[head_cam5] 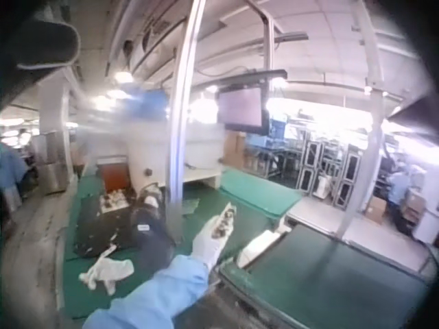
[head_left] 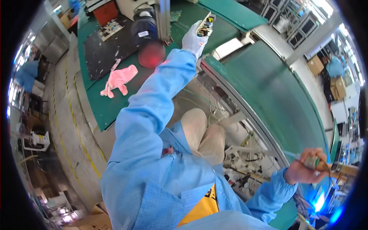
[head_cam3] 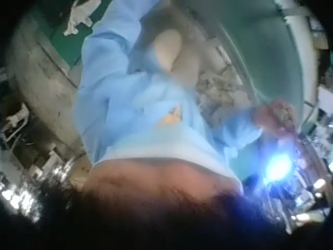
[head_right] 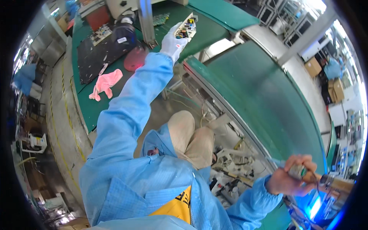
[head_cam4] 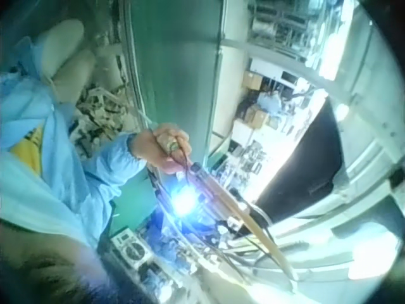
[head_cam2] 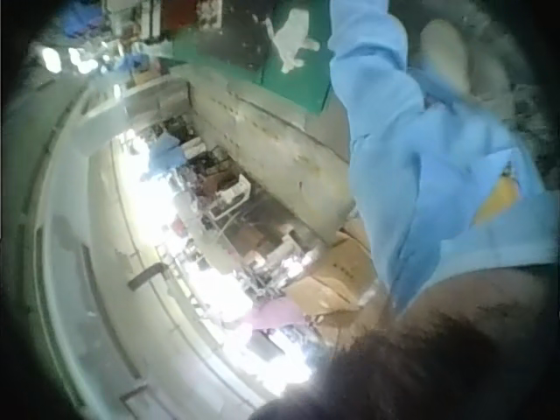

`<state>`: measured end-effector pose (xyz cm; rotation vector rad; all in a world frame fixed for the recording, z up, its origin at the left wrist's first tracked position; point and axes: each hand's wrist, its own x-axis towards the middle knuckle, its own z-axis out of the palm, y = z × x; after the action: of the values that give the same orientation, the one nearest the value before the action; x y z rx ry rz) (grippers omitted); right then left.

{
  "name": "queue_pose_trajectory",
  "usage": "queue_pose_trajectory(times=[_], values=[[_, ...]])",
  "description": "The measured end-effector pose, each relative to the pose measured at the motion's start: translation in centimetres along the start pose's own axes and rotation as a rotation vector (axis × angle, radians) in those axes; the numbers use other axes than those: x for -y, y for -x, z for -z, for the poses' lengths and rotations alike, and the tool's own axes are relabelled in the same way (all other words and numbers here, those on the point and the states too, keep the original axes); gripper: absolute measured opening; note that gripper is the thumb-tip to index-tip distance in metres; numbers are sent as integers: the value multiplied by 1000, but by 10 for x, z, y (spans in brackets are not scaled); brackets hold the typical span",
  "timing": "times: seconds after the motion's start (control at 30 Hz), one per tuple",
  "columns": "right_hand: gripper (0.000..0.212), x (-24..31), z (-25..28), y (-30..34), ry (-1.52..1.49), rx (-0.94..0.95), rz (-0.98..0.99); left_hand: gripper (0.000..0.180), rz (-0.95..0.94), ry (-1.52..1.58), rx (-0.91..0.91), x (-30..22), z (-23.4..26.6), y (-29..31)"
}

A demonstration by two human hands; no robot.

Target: Assembling printed circuit boards using an overhead power screwdriver at a factory workstation.

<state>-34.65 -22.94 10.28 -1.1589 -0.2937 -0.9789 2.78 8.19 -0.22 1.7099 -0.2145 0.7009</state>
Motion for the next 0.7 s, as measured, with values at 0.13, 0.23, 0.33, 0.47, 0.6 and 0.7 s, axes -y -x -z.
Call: queue_pose_trajectory(times=[0.13, 0.23, 0.33, 0.47, 0.6, 0.7], values=[[51, 18, 18, 9, 1, -15, 30, 53, 92, -623, 117, 27, 6, -46], [50, 29, 29, 12, -8, 71, -22, 61, 129, -699, 151, 72, 15, -61], [47, 38, 25, 23, 36, 33, -13, 62, 100, -789, 312, 65, 8, -61], [47, 48, 93, 7, -244, 279, -230, 40, -38, -809, 221, 23, -29, -36], [34, 56, 100, -17, -226, 403, -395, 31, -176, -622, 602, -87, -76, 30], [25, 56, 142, -40, 506, 138, -542, 47, -492, -255, 691, -133, -108, 115]])
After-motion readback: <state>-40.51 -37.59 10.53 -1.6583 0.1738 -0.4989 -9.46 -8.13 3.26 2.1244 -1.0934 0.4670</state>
